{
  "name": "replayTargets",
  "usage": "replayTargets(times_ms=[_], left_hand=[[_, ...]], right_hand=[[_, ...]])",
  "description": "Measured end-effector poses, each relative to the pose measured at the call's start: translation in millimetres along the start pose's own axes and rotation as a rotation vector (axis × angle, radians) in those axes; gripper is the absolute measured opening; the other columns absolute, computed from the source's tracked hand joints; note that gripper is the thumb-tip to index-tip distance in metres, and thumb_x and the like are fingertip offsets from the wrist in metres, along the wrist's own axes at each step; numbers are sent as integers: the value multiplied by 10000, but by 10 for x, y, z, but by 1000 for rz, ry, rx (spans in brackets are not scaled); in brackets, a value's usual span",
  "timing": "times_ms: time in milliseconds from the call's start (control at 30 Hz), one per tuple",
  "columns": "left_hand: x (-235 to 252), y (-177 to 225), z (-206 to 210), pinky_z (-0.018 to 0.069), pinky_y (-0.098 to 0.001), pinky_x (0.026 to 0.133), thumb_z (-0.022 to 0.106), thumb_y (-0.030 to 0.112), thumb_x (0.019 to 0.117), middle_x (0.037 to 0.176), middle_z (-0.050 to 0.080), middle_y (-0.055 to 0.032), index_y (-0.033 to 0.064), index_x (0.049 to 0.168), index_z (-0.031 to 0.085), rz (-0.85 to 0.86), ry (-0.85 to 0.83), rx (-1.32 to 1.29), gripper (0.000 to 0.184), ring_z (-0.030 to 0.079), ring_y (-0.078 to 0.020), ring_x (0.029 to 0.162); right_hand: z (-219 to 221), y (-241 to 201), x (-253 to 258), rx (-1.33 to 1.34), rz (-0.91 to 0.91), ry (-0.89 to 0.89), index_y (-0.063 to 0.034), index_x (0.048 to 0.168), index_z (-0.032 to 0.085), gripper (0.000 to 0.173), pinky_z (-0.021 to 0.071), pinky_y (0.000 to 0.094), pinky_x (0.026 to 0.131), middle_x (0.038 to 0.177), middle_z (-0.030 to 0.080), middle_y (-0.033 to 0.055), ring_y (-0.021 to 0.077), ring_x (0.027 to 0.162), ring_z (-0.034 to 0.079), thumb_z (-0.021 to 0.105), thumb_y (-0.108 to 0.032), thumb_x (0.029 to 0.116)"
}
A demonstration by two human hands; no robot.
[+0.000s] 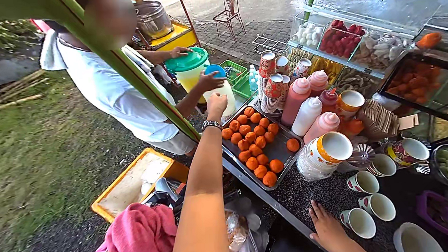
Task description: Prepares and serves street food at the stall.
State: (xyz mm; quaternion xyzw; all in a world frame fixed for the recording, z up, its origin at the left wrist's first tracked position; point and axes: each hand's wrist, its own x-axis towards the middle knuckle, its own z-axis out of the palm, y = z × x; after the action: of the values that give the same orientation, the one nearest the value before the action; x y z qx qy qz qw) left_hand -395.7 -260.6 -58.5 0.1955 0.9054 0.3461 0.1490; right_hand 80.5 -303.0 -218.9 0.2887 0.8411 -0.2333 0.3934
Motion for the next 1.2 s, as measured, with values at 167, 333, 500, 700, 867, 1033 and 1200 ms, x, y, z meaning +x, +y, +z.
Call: replayTargets(times_ms=[167,333,500,700,867,1033,1200], left_hand=[[74,-20,13,404,-620,1065,505,289,1055,1339,595,-285,-17,1342,595,-4,-15,1,429,543,-431,1295],[188,-143,72,445,-598,988,480,321,1064,1286,602,-293,-18,1329,603,-88,-9,-52,448,587,-419,1190],[343,-320,185,454,-590,1006,382,436,1098,1320,573,-301,-51,1348,563,-201,32,-230,577,575,-414,1218],[456,-380,258,429,-594,1031,279,492,1105,1409,521,-309,-43,1437,475,-308,177,-350,660,526,-418,1302],[629,-472,318,387,-578,1094,345,468,1099,1478,460,-307,-7,1497,414,-339,252,-465,624,457,-415,1381],[747,-485,323,407,-605,1051,436,458,1072,1477,460,-279,-42,1476,419,-398,262,-613,643,464,-388,1360],[865,-447,297,392,-589,1076,453,470,1063,1530,418,-252,-14,1517,377,-430,261,-643,668,430,-372,1400]], right_hand=[[-18,-11,0,3,0,-9,70,1602,215,832,221,511,1256,1706,48,268,433,1580,128,602,-401,1035],[-21,-17,5,4,7,-6,76,1598,221,838,233,523,1248,1706,53,269,435,1577,138,604,-408,1032],[-5,-7,21,20,0,-4,85,1592,232,835,258,539,1235,1699,60,285,450,1572,143,613,-398,1028],[-13,-23,22,15,14,-15,82,1595,223,842,271,531,1230,1702,49,279,442,1574,142,613,-402,1027],[-21,-19,21,6,14,-34,85,1597,211,850,280,530,1224,1704,32,275,441,1576,137,604,-412,1030],[-31,-34,-7,12,14,-27,97,1587,233,842,297,531,1217,1701,40,281,451,1571,148,611,-404,1026],[-32,-51,-27,31,26,-29,92,1588,238,833,304,535,1212,1702,54,278,450,1571,152,620,-387,1024]])
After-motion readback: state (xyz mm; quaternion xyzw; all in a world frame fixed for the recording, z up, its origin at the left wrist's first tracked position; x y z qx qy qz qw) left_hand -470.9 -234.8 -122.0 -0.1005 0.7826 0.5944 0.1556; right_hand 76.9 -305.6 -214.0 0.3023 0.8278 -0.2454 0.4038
